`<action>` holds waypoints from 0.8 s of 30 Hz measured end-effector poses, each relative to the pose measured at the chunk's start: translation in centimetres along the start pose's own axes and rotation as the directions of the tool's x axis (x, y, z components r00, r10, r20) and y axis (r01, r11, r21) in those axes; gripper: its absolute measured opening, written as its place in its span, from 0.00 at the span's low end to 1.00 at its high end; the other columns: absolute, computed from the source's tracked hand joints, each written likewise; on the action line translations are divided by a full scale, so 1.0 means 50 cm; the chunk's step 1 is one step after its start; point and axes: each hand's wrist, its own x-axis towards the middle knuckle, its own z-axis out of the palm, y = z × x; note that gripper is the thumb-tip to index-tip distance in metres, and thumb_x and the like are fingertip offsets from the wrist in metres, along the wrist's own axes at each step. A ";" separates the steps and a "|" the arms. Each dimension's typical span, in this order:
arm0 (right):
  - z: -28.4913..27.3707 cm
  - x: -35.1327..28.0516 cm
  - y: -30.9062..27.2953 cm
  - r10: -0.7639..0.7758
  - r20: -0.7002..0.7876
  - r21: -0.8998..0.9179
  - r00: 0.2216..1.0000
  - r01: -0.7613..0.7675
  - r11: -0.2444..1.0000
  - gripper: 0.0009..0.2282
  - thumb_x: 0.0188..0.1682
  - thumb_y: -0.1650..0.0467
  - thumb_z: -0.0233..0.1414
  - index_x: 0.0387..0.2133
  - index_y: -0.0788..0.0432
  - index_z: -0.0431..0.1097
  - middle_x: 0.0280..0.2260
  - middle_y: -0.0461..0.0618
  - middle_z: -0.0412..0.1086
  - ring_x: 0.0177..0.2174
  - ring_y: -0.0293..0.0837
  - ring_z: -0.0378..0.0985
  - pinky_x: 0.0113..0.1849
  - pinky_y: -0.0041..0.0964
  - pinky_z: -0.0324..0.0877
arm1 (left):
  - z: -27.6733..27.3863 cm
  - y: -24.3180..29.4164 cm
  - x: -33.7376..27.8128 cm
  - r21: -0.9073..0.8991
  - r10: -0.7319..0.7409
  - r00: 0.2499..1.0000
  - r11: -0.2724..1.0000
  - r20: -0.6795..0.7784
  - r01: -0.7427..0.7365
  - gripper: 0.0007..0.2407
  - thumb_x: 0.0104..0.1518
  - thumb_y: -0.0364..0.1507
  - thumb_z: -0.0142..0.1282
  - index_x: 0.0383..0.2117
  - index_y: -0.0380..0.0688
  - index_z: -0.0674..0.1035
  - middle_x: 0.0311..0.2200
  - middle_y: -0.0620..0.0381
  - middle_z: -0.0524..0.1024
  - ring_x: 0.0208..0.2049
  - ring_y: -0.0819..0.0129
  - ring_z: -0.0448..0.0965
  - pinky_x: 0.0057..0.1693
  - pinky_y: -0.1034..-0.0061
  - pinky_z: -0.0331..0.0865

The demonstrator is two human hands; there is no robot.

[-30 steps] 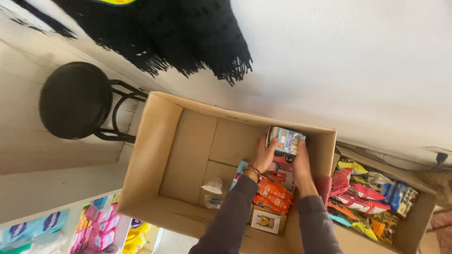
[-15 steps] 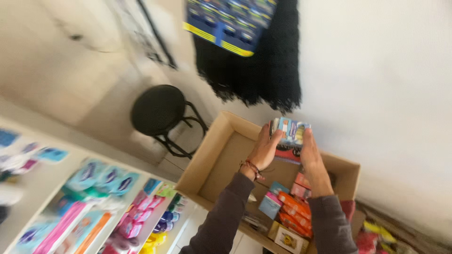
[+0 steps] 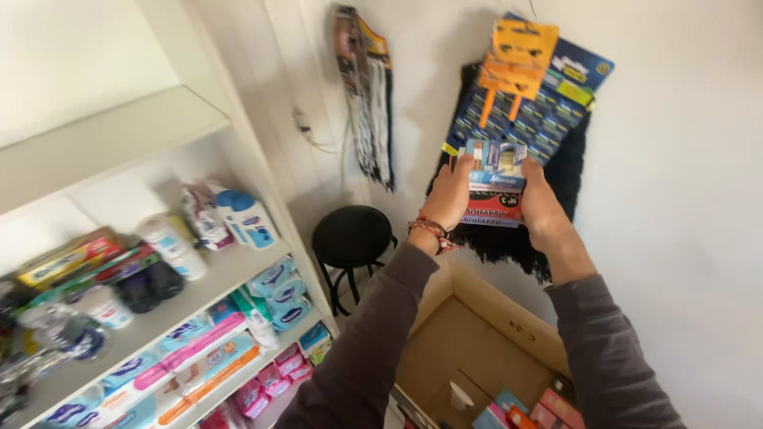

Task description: The person transfers various items, including small packages, bottles, and boxed goods, from a cardboard box on the floor to a white shelf, organizing them in different sections.

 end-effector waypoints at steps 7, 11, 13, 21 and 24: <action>0.194 -0.101 -0.205 -0.108 0.054 -0.307 0.993 0.119 0.944 0.41 0.56 0.44 0.35 0.68 0.66 0.51 0.67 0.69 0.48 0.66 0.67 0.48 0.63 0.64 0.46 | -0.217 0.167 -0.068 0.090 0.020 0.992 0.996 -0.122 -0.009 0.48 0.56 0.63 0.30 0.70 0.27 0.48 0.71 0.28 0.46 0.73 0.39 0.45 0.73 0.53 0.42; 0.365 -0.148 -0.273 -0.178 0.191 -0.282 0.965 0.228 0.932 0.39 0.57 0.47 0.35 0.65 0.72 0.53 0.63 0.72 0.53 0.59 0.67 0.59 0.51 0.63 0.59 | -0.383 0.243 -0.164 0.113 0.031 0.972 0.994 -0.233 -0.004 0.47 0.56 0.62 0.29 0.69 0.24 0.50 0.70 0.27 0.48 0.72 0.36 0.47 0.73 0.53 0.43; 0.460 -0.164 -0.291 -0.246 0.259 -0.094 0.934 0.278 0.956 0.37 0.59 0.51 0.40 0.61 0.79 0.55 0.58 0.77 0.55 0.53 0.69 0.70 0.39 0.66 0.73 | -0.470 0.262 -0.213 0.131 0.021 0.952 0.991 -0.306 0.020 0.47 0.56 0.61 0.28 0.69 0.24 0.52 0.70 0.27 0.50 0.72 0.37 0.48 0.74 0.55 0.43; 0.863 -0.335 -0.370 -0.234 0.586 -0.026 0.776 0.306 0.952 0.36 0.57 0.50 0.40 0.63 0.74 0.52 0.61 0.70 0.56 0.55 0.61 0.72 0.48 0.59 0.71 | -0.842 0.280 -0.433 0.166 0.053 0.802 0.984 -0.595 0.058 0.42 0.56 0.57 0.28 0.65 0.26 0.63 0.69 0.34 0.57 0.72 0.46 0.50 0.75 0.57 0.43; 0.999 -0.430 -0.386 -0.237 0.693 -0.020 0.681 0.347 0.938 0.31 0.61 0.52 0.33 0.64 0.68 0.53 0.59 0.72 0.57 0.58 0.63 0.66 0.56 0.61 0.64 | -0.978 0.266 -0.515 0.137 0.054 0.718 0.989 -0.694 0.059 0.40 0.57 0.55 0.31 0.65 0.27 0.63 0.69 0.33 0.57 0.72 0.47 0.50 0.75 0.57 0.42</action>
